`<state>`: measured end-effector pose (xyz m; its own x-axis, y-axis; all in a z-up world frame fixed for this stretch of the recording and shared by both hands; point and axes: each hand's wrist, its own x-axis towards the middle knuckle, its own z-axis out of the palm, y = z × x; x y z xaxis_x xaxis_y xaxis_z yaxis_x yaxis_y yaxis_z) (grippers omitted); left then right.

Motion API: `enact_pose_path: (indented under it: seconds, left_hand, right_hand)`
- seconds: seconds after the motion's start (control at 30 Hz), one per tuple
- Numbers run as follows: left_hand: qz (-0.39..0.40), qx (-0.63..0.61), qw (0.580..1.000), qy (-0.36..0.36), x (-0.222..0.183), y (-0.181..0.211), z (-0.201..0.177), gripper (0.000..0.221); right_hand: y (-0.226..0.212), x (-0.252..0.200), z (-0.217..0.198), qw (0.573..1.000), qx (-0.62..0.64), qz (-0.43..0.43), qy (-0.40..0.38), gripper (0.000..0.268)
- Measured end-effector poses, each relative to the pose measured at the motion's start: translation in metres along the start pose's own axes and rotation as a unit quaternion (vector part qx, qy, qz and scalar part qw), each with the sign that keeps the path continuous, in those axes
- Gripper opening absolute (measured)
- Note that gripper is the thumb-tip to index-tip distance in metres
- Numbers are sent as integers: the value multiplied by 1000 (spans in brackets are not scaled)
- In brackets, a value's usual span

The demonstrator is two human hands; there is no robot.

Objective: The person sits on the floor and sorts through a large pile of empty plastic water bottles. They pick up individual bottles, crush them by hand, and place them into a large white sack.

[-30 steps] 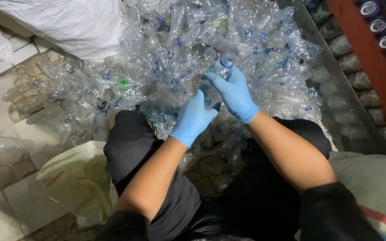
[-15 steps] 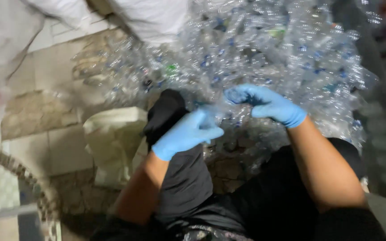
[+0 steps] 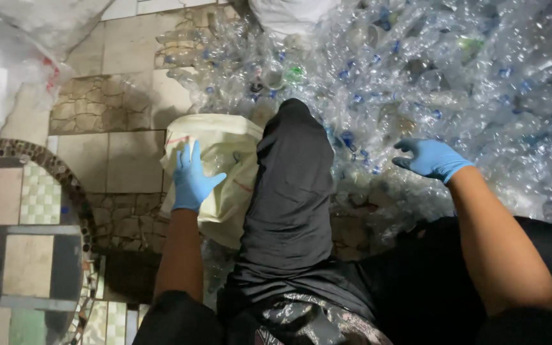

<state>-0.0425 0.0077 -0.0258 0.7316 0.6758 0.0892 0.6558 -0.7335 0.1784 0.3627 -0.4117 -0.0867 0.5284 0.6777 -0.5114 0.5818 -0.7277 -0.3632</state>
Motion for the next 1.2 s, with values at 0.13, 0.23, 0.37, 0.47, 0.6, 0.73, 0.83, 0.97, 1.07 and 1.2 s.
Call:
enact_pose_path:
  seconds: [0.13,0.23,0.37,0.47,0.6,0.73,0.83,0.97,1.07,1.2]
  left_hand:
    - [4,-8,1000,26,3,45,-31,107]
    - [17,-22,997,71,26,97,-68,110]
    - [190,-160,954,169,50,187,-103,84]
    - [252,-233,937,63,64,266,-121,86]
    - [335,-199,918,75,96,347,-83,85]
    - [310,-165,936,-1,120,383,20,81]
    - [318,-130,935,-84,117,402,32,82]
    - [415,-100,902,-59,122,408,22,85]
    - [386,-127,907,-107,135,403,22,83]
    - [377,-97,915,-107,139,399,35,82]
  right_hand:
    - [50,31,62,991,-96,50,-75,62]
    - [75,40,98,984,-114,95,-102,60]
    - [34,0,80,972,-151,111,-144,60]
    - [44,4,107,972,-180,79,-130,46]
    - [57,5,143,959,-227,99,-138,35]
    - [70,-12,152,956,-240,152,-68,45]
    - [74,-31,154,952,-215,214,-41,47]
    - [83,-34,152,939,-204,267,-73,69]
    - [117,-18,191,940,-278,198,2,19]
    - [39,-23,95,966,-98,211,-115,53]
